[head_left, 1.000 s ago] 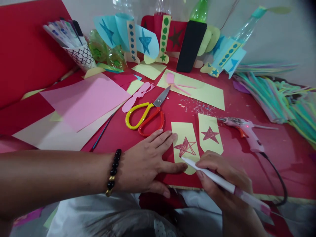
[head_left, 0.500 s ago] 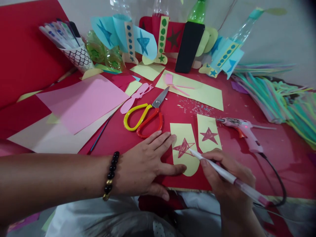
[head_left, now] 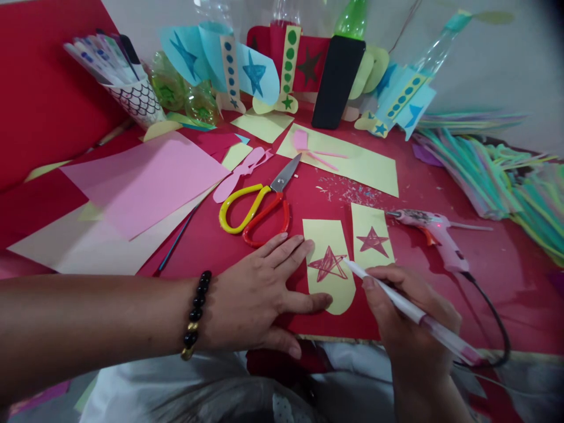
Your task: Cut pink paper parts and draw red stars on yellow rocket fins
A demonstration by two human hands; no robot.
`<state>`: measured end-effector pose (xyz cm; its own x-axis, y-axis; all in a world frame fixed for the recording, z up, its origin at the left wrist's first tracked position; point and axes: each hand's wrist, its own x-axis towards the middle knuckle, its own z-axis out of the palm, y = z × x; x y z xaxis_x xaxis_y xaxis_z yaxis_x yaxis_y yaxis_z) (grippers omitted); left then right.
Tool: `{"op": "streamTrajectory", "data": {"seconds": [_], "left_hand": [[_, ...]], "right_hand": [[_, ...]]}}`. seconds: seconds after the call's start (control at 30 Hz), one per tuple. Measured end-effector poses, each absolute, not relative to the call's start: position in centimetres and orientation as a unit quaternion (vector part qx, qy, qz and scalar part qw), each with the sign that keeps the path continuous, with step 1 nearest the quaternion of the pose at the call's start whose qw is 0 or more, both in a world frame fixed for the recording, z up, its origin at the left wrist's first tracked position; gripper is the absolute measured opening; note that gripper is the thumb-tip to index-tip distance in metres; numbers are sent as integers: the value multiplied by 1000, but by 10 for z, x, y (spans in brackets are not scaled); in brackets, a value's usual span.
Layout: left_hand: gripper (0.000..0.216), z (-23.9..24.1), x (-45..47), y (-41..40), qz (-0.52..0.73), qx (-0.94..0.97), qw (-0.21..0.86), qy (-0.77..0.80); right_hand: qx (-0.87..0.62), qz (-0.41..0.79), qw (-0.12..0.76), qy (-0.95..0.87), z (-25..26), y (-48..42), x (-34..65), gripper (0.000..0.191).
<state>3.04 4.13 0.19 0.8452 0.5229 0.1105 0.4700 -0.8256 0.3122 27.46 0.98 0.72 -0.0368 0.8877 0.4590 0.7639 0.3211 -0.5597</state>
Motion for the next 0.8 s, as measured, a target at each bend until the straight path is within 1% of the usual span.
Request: {"op": "streamTrajectory", "data": {"seconds": [0.1,0.2,0.27,0.33,0.43,0.57,0.7,0.8], "left_hand": [[70,2,30,41,97,952,135,258],[70,3,31,42,99,952,133,259],[70,2,31,42,99,951,134,260],[70,2,31,42,98,951,136,260],[70,2,31,42,94,951,138,259],[70,2,31,41,87,951,139,262],[70,2,31,41,88,951,138,261],[70,2,31,41,90,952,137,260]], "right_hand": [[-581,78,376,-717,6,10,273,6],[-571,83,396,-714,6,10,271,4],[-579,66,400,-707,6,10,271,4],[-582,60,381,-716,7,11,272,4],[-554,88,357,-747,8,11,273,7],[-562,80,376,-733,8,12,272,7],[-550,87,361,-748,10,12,271,6],[-571,72,391,-719,9,11,270,3]]}}
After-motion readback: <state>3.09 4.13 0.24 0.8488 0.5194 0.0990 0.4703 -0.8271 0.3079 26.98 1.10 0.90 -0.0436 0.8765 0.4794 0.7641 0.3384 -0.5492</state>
